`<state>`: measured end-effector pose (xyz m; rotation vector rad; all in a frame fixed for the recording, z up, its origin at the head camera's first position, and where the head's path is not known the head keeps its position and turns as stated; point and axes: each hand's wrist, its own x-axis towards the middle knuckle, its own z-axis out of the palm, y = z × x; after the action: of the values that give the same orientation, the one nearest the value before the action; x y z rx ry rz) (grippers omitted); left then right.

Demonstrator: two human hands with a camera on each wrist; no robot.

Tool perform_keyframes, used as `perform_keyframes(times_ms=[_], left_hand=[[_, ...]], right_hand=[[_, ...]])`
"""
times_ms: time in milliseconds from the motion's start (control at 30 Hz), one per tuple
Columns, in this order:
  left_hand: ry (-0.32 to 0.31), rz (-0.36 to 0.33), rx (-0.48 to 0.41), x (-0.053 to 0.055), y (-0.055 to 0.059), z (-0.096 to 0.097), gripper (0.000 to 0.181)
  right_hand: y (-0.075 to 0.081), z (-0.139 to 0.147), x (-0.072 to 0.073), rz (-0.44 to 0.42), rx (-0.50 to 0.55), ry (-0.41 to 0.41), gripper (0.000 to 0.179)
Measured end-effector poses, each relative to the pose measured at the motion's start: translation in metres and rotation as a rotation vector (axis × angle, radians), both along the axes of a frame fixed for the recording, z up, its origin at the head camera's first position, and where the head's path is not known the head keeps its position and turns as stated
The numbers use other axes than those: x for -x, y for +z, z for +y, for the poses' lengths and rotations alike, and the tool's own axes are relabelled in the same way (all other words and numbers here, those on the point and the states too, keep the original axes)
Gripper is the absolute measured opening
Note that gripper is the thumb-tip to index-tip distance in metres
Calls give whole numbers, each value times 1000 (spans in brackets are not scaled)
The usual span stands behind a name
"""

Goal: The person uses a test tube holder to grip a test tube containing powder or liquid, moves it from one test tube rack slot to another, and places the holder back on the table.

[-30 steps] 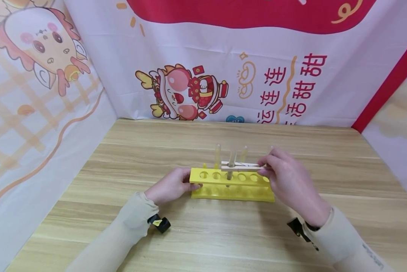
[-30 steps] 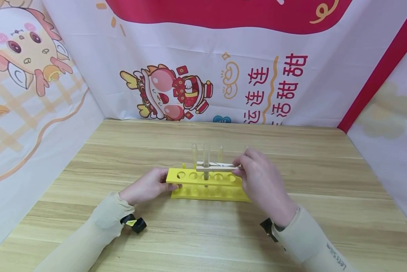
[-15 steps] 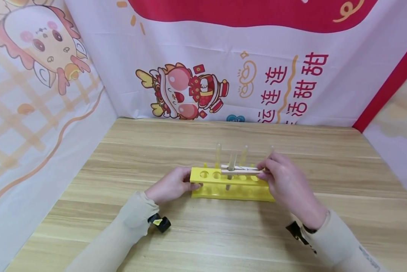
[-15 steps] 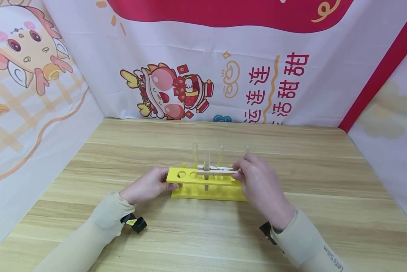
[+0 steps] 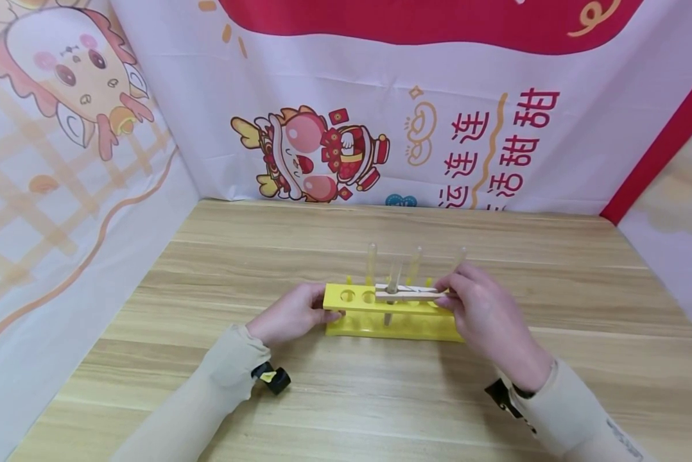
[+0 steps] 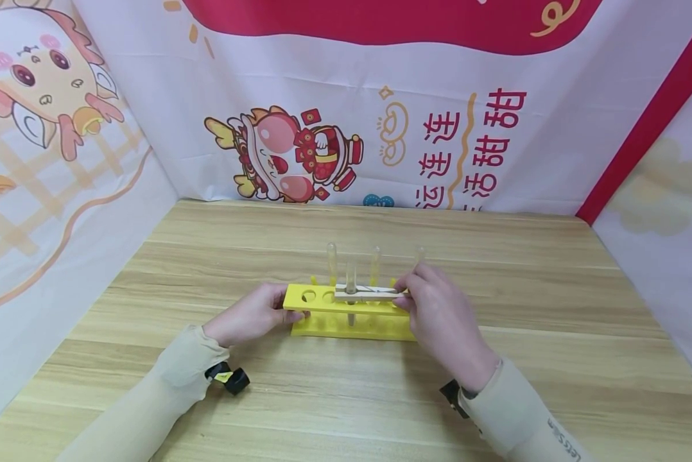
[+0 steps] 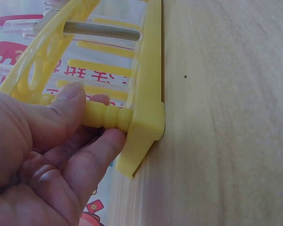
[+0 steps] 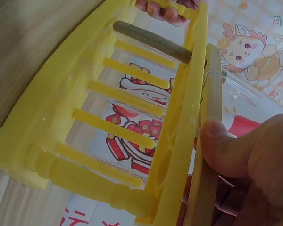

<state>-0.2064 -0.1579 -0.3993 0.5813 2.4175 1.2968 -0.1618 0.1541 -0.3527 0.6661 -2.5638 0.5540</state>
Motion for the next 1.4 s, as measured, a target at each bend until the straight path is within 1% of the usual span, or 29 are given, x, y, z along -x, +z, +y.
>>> perform_keyframes(times_ms=[400, 800, 1100, 1400], left_hand=[[-2, 6, 11, 0, 2, 0, 22], [-10, 21, -3, -1, 3, 0, 19], [-5, 8, -2, -1, 1, -1, 20], [-2, 11, -1, -1, 0, -1, 20]], right_hand=[[-2, -1, -1, 0, 6, -10, 14], [-7, -2, -1, 53, 14, -4, 15], [-7, -3, -3, 56, 17, -17, 16], [-7, -4, -3, 55, 30, -16, 17]])
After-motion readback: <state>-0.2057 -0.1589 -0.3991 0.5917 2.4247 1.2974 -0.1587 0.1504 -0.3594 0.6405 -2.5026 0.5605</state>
